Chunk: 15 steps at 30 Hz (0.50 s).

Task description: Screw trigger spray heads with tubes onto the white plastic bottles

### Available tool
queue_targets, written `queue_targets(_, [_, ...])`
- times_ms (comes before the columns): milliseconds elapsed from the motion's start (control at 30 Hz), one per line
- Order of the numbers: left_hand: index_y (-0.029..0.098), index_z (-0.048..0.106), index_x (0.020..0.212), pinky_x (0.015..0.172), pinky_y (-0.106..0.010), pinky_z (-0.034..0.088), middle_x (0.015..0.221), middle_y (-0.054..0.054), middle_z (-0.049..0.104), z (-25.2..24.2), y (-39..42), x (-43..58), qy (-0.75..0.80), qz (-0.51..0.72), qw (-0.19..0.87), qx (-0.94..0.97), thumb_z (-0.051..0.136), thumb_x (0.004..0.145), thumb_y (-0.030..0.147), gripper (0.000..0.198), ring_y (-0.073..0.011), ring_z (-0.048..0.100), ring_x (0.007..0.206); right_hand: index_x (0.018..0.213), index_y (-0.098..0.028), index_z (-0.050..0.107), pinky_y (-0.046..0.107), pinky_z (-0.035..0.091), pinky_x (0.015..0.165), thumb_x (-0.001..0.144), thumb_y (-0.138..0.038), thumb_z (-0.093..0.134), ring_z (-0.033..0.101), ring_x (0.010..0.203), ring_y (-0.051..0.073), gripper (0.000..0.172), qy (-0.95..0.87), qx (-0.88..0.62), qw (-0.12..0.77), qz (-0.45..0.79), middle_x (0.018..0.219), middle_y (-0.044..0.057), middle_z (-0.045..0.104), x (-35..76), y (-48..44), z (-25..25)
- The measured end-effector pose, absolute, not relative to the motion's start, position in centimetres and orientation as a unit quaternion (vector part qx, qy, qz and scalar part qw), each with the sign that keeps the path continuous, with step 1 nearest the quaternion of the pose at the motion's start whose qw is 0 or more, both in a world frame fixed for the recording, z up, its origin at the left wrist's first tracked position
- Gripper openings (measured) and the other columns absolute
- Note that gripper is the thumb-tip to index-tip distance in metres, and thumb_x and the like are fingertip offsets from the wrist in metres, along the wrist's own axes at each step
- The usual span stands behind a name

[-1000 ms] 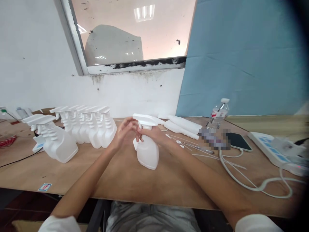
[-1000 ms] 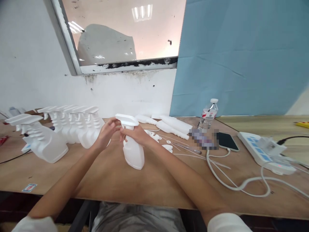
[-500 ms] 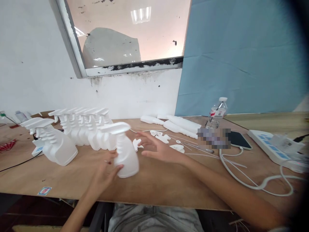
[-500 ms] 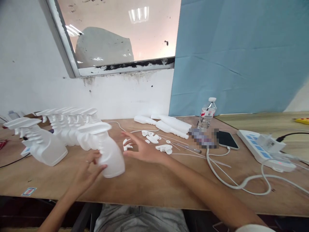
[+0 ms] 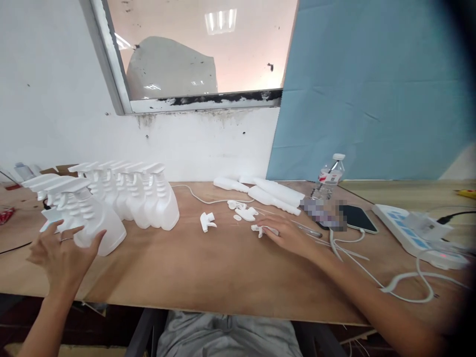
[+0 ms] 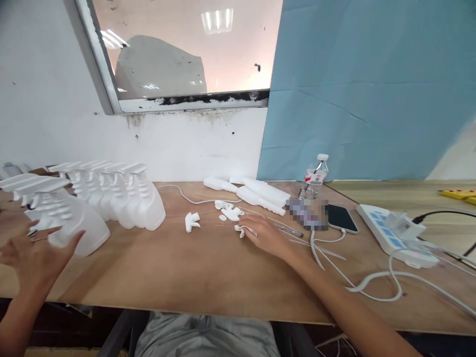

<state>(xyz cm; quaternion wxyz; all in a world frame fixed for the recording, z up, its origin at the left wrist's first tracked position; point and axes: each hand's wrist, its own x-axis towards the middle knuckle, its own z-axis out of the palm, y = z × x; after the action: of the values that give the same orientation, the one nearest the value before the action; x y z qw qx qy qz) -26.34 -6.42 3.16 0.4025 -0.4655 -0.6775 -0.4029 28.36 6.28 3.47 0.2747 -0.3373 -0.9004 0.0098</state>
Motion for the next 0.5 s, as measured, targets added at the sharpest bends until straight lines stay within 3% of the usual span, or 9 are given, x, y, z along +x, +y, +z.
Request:
queue_targets(67, [0.022,0.058,0.099,0.101,-0.065,0.030,0.134,-0.010,0.050,4.1,-6.5,-24.3,-0.640,-0.426,0.454,-0.451,0.072,0.073,0.047,0.039,-0.0411,0.043,0.125,0.097,-0.022,0.070,0.040,0.047,0.088,0.093,-0.025,0.041,0.064,0.099,0.026,0.029,-0.898,-0.356,0.258,-0.013,0.102,0.008,0.072,29.0,7.9,4.3])
queue_targets(133, [0.024,0.056,0.100,0.100,-0.057,0.037,0.116,-0.007,0.059,4.9,-6.0,-21.4,-0.577,-0.457,0.444,-0.511,0.071,0.076,0.039,0.032,-0.0339,0.054,0.113,0.094,-0.021,0.071,0.038,0.049,0.081,0.093,-0.025,0.042,0.066,0.088,0.025,0.030,-0.890,-0.391,0.235,-0.011,0.093,0.008,0.073,29.2,9.7,5.3])
queue_targets(200, [0.023,0.055,0.098,0.092,-0.046,0.046,0.101,-0.006,0.060,5.1,-4.6,-17.6,-0.525,-0.448,0.359,-0.628,0.065,0.082,0.031,0.021,-0.0272,0.058,0.103,0.093,-0.020,0.072,0.036,0.050,0.079,0.092,-0.024,0.042,0.067,0.084,0.024,0.031,-0.886,-0.411,0.214,0.000,0.091,0.008,0.073,28.7,11.2,5.9])
queue_targets(267, [0.021,0.053,0.103,0.090,-0.040,0.047,0.104,-0.008,0.060,4.7,-2.4,-13.5,-0.485,-0.389,0.249,-0.743,0.057,0.088,0.027,0.017,-0.0248,0.057,0.103,0.094,-0.020,0.072,0.036,0.049,0.084,0.091,-0.023,0.043,0.065,0.093,0.024,0.029,-0.888,-0.411,0.208,0.003,0.099,0.008,0.072,27.5,12.2,5.8])
queue_targets(333, [0.021,0.051,0.116,0.094,-0.043,0.043,0.122,-0.012,0.054,3.8,0.3,-9.7,-0.476,-0.296,0.188,-0.806,0.056,0.088,0.032,0.031,-0.0281,0.051,0.114,0.099,-0.021,0.071,0.040,0.046,0.092,0.089,-0.023,0.047,0.059,0.109,0.027,0.026,-0.890,-0.407,0.205,-0.006,0.116,0.009,0.066,25.8,12.6,5.0])
queue_targets(433, [0.024,0.049,0.128,0.100,-0.055,0.036,0.137,-0.013,0.045,2.1,4.7,-5.7,-0.471,-0.221,0.117,-0.846,0.068,0.078,0.044,0.057,-0.0371,0.040,0.125,0.112,-0.024,0.068,0.052,0.037,0.100,0.089,-0.026,0.050,0.042,0.129,0.034,0.029,-0.893,-0.412,0.171,-0.050,0.140,0.011,0.049,23.6,12.3,3.2])
queue_targets(500, [0.022,0.055,0.121,0.099,-0.057,0.035,0.132,-0.014,0.049,1.1,7.2,-4.1,-0.486,-0.259,0.029,-0.834,0.071,0.076,0.041,0.051,-0.0380,0.042,0.122,0.117,-0.023,0.067,0.057,0.032,0.103,0.091,-0.025,0.050,0.035,0.133,0.037,0.031,-0.893,-0.421,0.137,-0.081,0.145,0.013,0.042,22.8,11.9,2.2])
